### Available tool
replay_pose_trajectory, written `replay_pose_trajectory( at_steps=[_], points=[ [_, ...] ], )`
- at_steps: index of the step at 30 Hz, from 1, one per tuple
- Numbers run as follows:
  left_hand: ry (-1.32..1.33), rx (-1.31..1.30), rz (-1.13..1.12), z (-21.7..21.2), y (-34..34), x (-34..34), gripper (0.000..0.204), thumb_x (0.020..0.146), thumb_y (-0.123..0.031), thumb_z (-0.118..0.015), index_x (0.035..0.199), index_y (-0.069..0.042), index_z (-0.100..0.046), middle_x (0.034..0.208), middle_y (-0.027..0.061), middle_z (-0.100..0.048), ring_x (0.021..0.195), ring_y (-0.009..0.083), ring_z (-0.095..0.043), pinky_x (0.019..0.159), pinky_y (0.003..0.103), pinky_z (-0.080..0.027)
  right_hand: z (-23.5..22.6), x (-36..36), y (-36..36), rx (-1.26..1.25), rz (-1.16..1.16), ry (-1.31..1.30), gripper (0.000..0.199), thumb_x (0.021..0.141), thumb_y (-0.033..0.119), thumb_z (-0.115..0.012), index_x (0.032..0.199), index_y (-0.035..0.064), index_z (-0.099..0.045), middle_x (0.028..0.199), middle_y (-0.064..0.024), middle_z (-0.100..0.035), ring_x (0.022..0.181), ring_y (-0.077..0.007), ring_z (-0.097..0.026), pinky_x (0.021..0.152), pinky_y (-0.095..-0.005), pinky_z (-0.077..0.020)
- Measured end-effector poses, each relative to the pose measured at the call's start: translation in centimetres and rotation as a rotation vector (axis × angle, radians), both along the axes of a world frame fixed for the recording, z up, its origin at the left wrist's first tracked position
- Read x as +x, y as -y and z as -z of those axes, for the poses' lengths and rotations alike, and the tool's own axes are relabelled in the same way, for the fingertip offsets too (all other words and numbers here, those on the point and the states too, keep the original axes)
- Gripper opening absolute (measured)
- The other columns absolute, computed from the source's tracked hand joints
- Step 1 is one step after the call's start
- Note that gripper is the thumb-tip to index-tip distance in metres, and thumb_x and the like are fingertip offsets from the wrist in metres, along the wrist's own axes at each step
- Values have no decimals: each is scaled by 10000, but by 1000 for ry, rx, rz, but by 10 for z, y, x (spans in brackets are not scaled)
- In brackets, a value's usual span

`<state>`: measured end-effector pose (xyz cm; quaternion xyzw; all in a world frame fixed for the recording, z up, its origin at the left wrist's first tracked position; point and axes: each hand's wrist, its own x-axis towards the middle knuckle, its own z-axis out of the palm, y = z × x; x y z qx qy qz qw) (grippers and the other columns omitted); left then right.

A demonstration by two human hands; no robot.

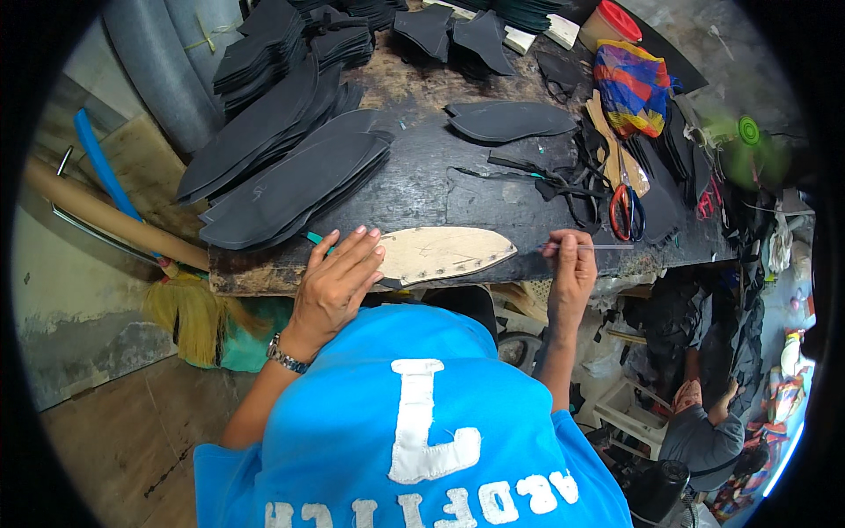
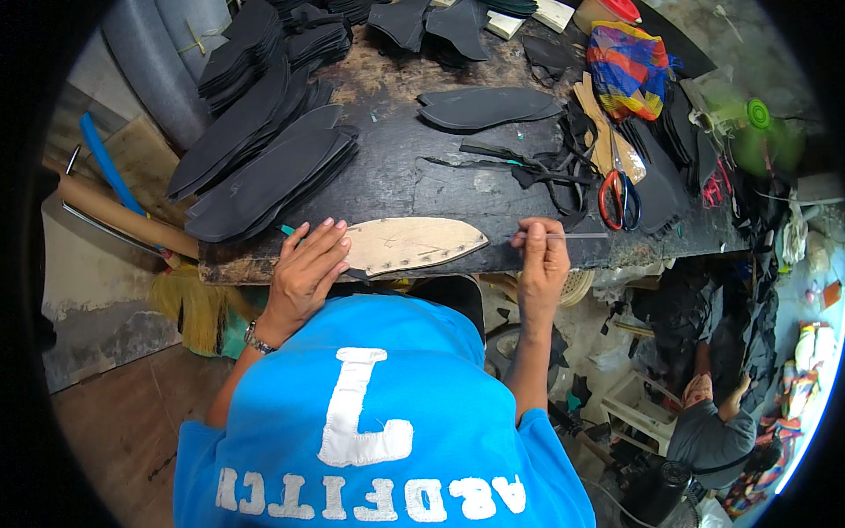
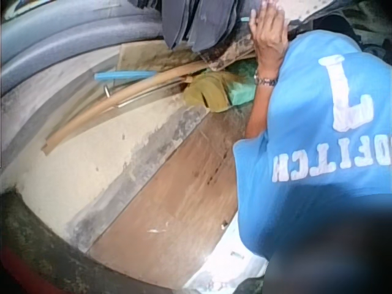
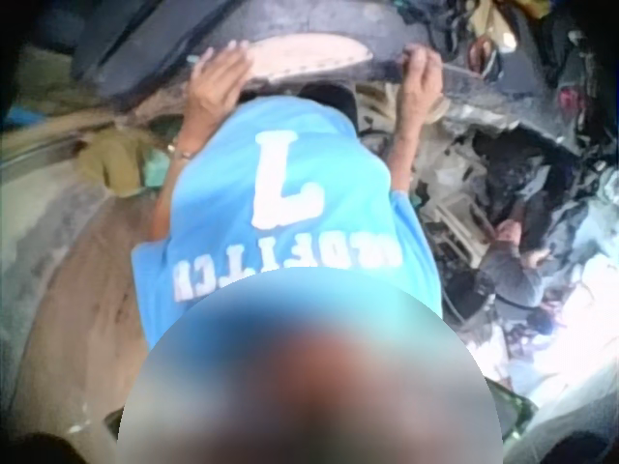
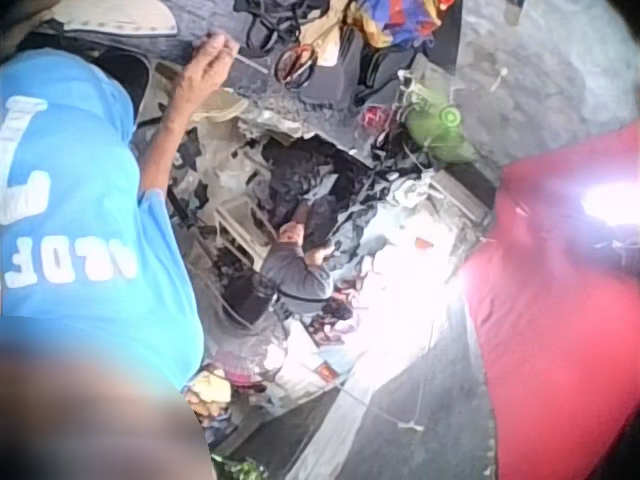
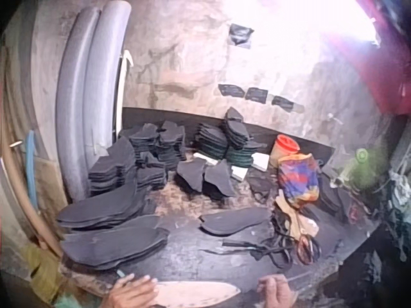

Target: The person places a cardboard template on a black rubber insole and uses a pen to trace its outline. They repeat this process on multiple insoles, stacking the marked pieces on the table.

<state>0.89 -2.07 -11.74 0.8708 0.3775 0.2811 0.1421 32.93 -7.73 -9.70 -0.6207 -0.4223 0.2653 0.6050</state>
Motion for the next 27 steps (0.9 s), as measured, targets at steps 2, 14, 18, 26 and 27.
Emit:
replay_pose_trajectory(
  at_steps=[2, 14, 18, 26, 27],
  points=[
    [3, 6, 1, 1, 0, 0, 340, 876, -144, -727, 1205, -64, -695, 1343, 94, -636, 1301, 249, -558, 1112, 441, -379, 3, -7, 1, -7, -7, 73, 202, 1056, 210, -523, 975, 33, -576, 825, -22, -599, 766, -87, -551, 703, -217, -431],
    [10, 3, 5, 1, -1, 0, 354, 865, -135, -730, 1215, -103, -697, 1320, 82, -651, 1292, 259, -569, 1109, 435, -384, 3, -16, -4, -106, -73, 309, 193, 1047, 171, -533, 915, 39, -582, 768, -14, -593, 697, -72, -498, 635, -225, -386],
    [8, 3, 11, 1, -1, -1, 362, 861, -131, -732, 1220, -102, -694, 1320, 82, -651, 1293, 258, -567, 1109, 436, -384, 0, -17, -4, -113, -71, 366, 185, 1041, 151, -539, 906, 34, -589, 767, -27, -600, 712, -82, -525, 640, -239, -412],
    [4, 0, 6, 1, -1, -1, 366, 859, -123, -734, 1222, -100, -693, 1319, 80, -653, 1291, 254, -569, 1108, 437, -384, 4, -21, -9, 33, -217, 833, 99, 986, 70, -589, 911, 6, -591, 733, -116, -618, 640, -182, -587, 620, -314, -473],
    [2, 2, 7, 1, -1, 0, 363, 859, -122, -734, 1219, -100, -694, 1319, 79, -653, 1289, 254, -570, 1107, 437, -384, 4, -20, -9, 65, -198, 778, 104, 996, 80, -582, 920, 12, -598, 739, -86, -624, 643, -152, -577, 615, -298, -464]
  ],
)
